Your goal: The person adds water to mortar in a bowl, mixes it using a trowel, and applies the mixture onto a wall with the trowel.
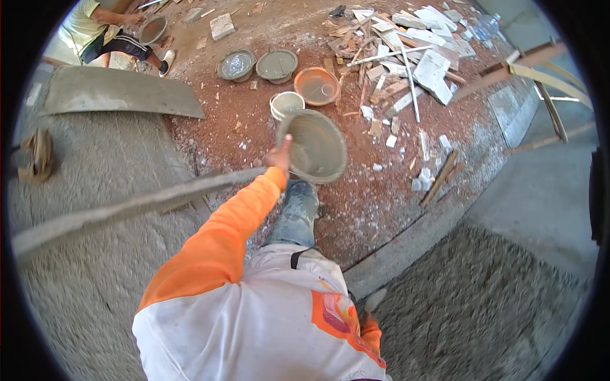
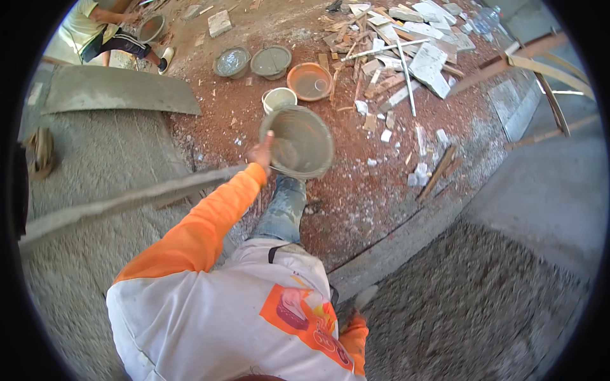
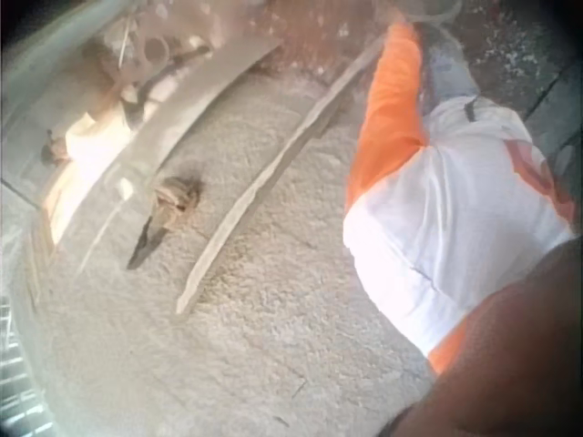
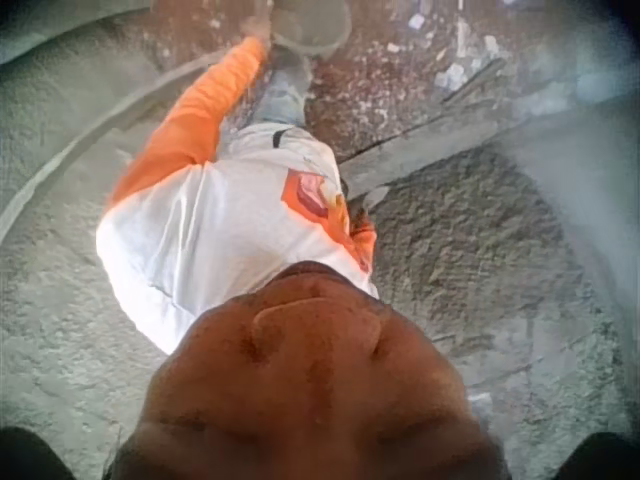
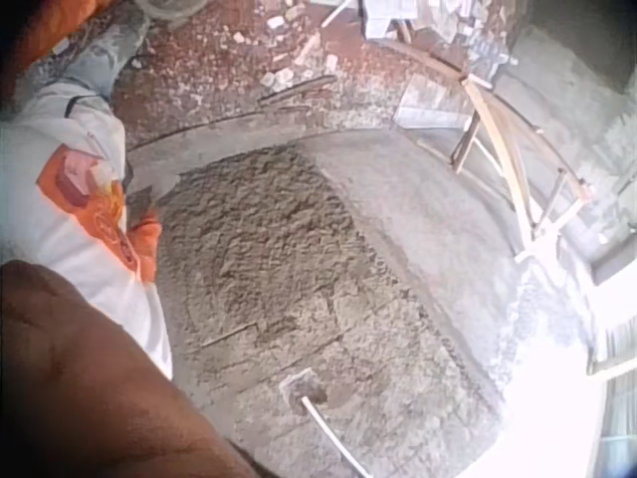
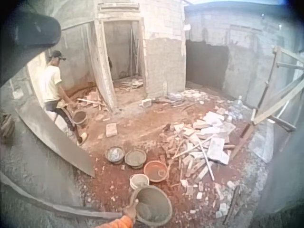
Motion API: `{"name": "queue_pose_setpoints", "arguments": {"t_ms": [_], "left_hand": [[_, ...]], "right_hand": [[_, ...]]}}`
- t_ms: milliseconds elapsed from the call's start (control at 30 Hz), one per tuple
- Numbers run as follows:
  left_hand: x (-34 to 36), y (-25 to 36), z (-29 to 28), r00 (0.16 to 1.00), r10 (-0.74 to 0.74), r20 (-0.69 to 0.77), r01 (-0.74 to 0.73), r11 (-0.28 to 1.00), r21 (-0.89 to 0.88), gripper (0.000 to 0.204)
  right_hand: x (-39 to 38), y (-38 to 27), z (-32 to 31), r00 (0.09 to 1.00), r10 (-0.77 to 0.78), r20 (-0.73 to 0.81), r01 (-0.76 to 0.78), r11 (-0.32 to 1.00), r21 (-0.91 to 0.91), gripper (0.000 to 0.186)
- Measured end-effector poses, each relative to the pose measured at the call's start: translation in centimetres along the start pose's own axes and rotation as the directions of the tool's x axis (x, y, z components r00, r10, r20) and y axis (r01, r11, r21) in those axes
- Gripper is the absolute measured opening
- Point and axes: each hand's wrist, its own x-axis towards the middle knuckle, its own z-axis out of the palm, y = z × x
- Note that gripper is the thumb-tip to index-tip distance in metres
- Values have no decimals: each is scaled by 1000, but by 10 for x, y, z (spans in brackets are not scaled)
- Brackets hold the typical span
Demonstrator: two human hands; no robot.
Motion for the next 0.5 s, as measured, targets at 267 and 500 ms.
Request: {"name": "queue_pose_setpoints", "arguments": {"t_ms": [267,500], "left_hand": [[198,-73,255,954,-229,193,47,751,658,94],[359,-77,302,971,84,224,-188,847,498,84]], "right_hand": [[-49,-254,64,972,-16,-235,22,1000,22,39],[-109,-511,197,948,-311,66,318,935,-159,29]]}}
